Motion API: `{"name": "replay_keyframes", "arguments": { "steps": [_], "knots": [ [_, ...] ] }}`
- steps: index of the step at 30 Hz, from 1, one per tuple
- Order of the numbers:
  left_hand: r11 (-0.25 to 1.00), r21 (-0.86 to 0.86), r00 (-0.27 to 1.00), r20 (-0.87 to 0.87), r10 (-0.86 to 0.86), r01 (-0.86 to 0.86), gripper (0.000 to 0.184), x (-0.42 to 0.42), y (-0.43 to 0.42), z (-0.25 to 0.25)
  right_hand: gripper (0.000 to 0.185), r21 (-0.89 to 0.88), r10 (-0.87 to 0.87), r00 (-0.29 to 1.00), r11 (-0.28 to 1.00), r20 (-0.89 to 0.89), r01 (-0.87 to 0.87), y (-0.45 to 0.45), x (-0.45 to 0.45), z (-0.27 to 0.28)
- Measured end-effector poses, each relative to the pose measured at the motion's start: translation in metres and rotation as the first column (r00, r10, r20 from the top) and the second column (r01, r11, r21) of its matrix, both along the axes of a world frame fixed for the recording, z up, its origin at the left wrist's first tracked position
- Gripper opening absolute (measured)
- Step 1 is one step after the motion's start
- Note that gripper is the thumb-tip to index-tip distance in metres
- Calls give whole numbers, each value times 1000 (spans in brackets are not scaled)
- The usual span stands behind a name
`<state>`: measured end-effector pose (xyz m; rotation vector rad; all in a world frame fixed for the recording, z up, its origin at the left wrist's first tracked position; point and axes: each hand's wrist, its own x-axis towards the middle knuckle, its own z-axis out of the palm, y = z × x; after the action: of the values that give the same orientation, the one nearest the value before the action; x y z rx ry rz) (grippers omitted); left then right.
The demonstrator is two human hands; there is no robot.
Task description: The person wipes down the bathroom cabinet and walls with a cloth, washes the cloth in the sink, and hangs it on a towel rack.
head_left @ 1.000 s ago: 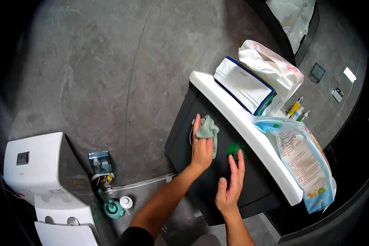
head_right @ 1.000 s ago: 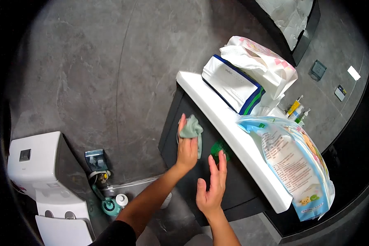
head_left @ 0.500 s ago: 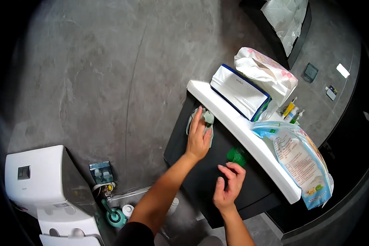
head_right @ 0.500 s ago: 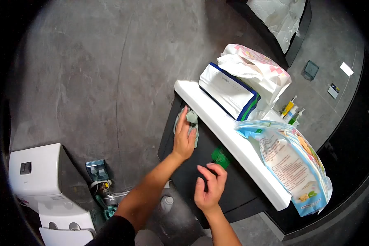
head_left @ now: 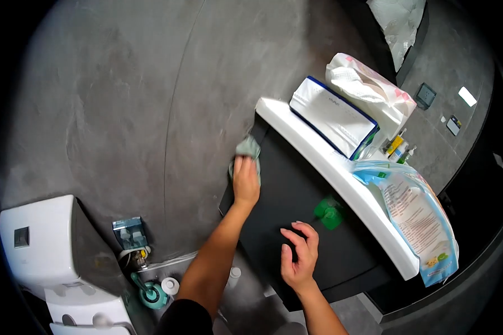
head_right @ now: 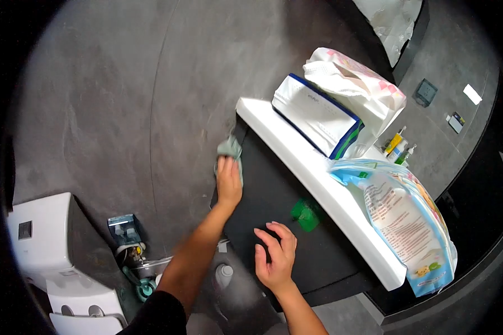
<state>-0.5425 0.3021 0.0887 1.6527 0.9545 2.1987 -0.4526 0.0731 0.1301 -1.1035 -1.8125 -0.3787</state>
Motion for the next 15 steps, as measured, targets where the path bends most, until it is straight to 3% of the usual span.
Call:
{"name": "replay_keyframes", "arguments": {
  "steps": [1,3,6,8,10,13,15],
  "knots": [
    [996,2,996,7,86,-86,28,7,-5,-37,27,-10,-6,1000,1000,4,6,1,0,-4],
    [970,-239,999,-2,-44,43,27,8,-35,-108,27,-9,4,1000,1000,31,-4,5,4,-10],
    [953,-300,993,115,-9,44,25,26,-62,-138,24,-28,17,999,999,-30,-18,2,-1,-1],
    [951,-236,979,79,-186,200,28,30,-77,-72,24,-43,12,999,999,-34,-14,1,1,-3],
    [933,244,964,-71,-255,265,35,24,-85,18,24,-30,34,997,999,-63,-36,-1,1,-2],
    [947,245,978,-72,-197,209,40,26,-87,29,25,-11,29,991,999,-129,-31,-16,2,7],
    [982,75,985,-16,-174,175,41,38,-105,-19,24,-33,-10,996,999,-87,7,-30,7,9]
  ]
}}
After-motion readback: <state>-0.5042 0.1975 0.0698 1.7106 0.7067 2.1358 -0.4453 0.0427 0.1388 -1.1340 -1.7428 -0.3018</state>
